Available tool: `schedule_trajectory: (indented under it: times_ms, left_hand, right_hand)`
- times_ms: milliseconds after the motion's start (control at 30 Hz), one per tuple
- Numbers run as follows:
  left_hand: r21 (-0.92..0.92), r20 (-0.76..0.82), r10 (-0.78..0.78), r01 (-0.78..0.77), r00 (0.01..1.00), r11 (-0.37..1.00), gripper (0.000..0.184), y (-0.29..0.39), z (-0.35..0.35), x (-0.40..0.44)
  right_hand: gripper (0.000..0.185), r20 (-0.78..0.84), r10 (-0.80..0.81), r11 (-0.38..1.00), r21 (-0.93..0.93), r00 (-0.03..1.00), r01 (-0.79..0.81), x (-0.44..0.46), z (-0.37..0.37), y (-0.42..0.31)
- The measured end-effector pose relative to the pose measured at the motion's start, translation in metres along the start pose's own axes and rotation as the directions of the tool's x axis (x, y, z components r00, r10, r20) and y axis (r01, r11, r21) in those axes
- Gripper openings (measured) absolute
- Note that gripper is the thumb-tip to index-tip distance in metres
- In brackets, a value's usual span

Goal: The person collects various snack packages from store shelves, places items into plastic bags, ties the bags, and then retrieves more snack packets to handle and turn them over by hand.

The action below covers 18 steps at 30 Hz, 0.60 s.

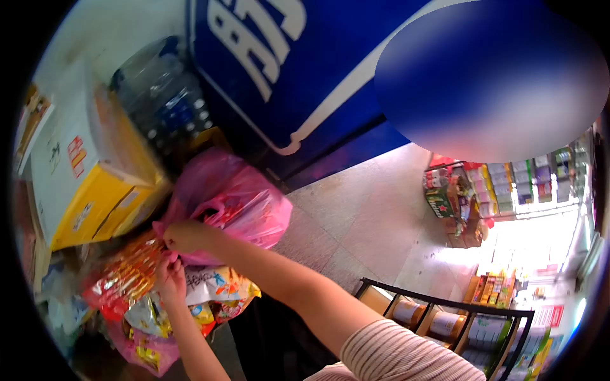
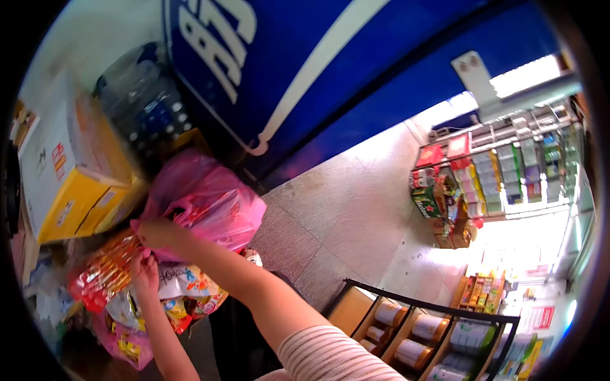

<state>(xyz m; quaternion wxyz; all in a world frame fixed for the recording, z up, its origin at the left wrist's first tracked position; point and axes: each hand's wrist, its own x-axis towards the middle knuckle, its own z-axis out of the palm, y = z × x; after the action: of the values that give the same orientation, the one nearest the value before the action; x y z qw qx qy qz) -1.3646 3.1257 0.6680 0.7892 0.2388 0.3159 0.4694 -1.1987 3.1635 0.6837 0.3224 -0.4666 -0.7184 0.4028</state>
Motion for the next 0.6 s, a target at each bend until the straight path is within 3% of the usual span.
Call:
schedule_trajectory:
  times_ms: [33,67,100,133,200,233,333,400,467,567,600]
  left_hand:
    - [0.042,0.028,-0.007,0.006,1.0,0.999,0.012,0.008,-0.006,-0.01]
    - [0.251,-0.143,0.095,-0.057,0.985,0.966,0.015,0.003,-0.011,-0.01]
    - [0.378,-0.187,0.154,-0.073,0.97,0.923,0.016,0.004,0.022,-0.012]
    - [0.672,-0.059,0.315,-0.196,0.947,0.715,0.015,0.003,0.012,-0.019]
    - [0.679,-0.088,0.303,-0.165,0.949,0.716,0.01,0.014,0.018,-0.038]
    - [0.47,-0.178,0.19,-0.086,0.965,0.878,0.009,0.007,0.014,-0.037]
    - [0.737,-0.134,0.356,-0.148,0.925,0.66,0.008,0.002,0.014,-0.05]
    - [0.776,-0.248,0.316,-0.008,0.916,0.631,0.005,0.006,0.025,-0.052]
    - [0.677,-0.192,0.452,-0.216,0.871,0.703,0.006,-0.01,0.013,-0.047]
    - [0.66,-0.251,0.415,-0.159,0.874,0.734,0.009,-0.006,0.02,-0.068]
    - [0.449,-0.351,0.271,-0.093,0.896,0.889,0.009,-0.004,0.021,-0.074]
  right_hand:
    - [0.014,0.043,-0.042,0.999,0.01,0.998,0.042,0.0,0.008,-0.011]
    - [0.015,0.138,-0.121,0.989,0.1,0.983,0.108,0.0,0.008,-0.012]
    - [0.016,0.044,-0.06,0.997,-0.041,0.997,0.062,-0.004,0.013,-0.008]
    - [0.017,0.137,-0.059,0.998,-0.024,0.989,0.063,-0.007,0.012,-0.024]
    - [0.012,0.15,0.005,0.999,-0.033,0.989,0.0,-0.007,0.025,-0.029]
    - [0.01,0.176,0.044,0.999,-0.027,0.983,-0.04,-0.014,0.018,-0.033]
    - [0.01,0.016,0.007,0.995,0.097,1.0,-0.009,-0.027,0.023,-0.058]
    - [0.011,-0.1,0.041,0.999,0.022,0.994,-0.039,-0.033,0.035,-0.059]
    - [0.01,-0.166,0.029,0.998,-0.045,0.986,-0.037,-0.039,0.037,-0.068]
    - [0.011,-0.095,-0.009,1.0,-0.027,0.995,0.006,-0.045,0.033,-0.075]
    - [0.012,-0.048,-0.016,1.0,-0.003,0.999,0.016,-0.046,0.03,-0.077]
